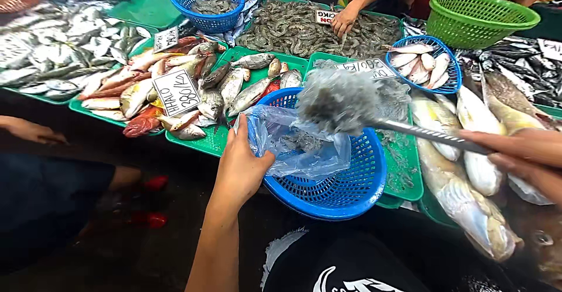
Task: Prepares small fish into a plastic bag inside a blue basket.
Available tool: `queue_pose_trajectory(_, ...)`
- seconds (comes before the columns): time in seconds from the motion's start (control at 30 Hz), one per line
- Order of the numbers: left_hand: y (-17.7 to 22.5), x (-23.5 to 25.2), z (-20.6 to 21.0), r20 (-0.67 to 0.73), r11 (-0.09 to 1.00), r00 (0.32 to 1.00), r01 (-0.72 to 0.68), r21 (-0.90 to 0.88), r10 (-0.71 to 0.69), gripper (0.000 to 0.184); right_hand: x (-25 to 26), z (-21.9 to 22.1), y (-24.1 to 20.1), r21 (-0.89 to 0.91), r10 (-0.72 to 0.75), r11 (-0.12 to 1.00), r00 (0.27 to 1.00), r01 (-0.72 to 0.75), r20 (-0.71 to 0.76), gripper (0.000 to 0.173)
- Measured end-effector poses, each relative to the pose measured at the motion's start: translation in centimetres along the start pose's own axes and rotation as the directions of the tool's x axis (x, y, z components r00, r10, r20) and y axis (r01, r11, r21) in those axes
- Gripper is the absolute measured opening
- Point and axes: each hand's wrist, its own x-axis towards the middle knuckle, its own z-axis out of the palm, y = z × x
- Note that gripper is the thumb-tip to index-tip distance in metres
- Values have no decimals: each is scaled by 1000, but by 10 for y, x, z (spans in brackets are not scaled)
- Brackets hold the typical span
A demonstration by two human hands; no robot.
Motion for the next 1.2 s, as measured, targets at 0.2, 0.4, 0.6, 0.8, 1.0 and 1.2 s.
queue_pose_trajectory(0.2,1,-3,2,20,1000,1000,7,5,-7,105,30,83,-28,-217,-164,967,979,135,-121,39)
queue_pose_trajectory(0.4,-11,-2,5,14,1000,1000,6,-28,-5,105,42,110,-13,-322,-233,933,952,162,-197,47)
queue_pose_trajectory(0.6,-12,-2,7,-9,998,1000,10,-69,-11,102,40,92,3,-414,-269,900,920,135,-285,45)
queue_pose_trajectory(0.8,-19,-13,11,-59,997,997,-47,-57,43,103,6,85,9,-410,-379,875,892,259,-246,42)
queue_pose_trajectory(1.0,-25,-24,16,-103,995,992,-80,-54,74,101,-15,59,16,-427,-312,873,942,234,-121,40)
queue_pose_trajectory(1.2,-20,-27,18,-98,996,994,-56,-67,49,101,-12,62,-9,-360,-315,900,937,245,-150,38)
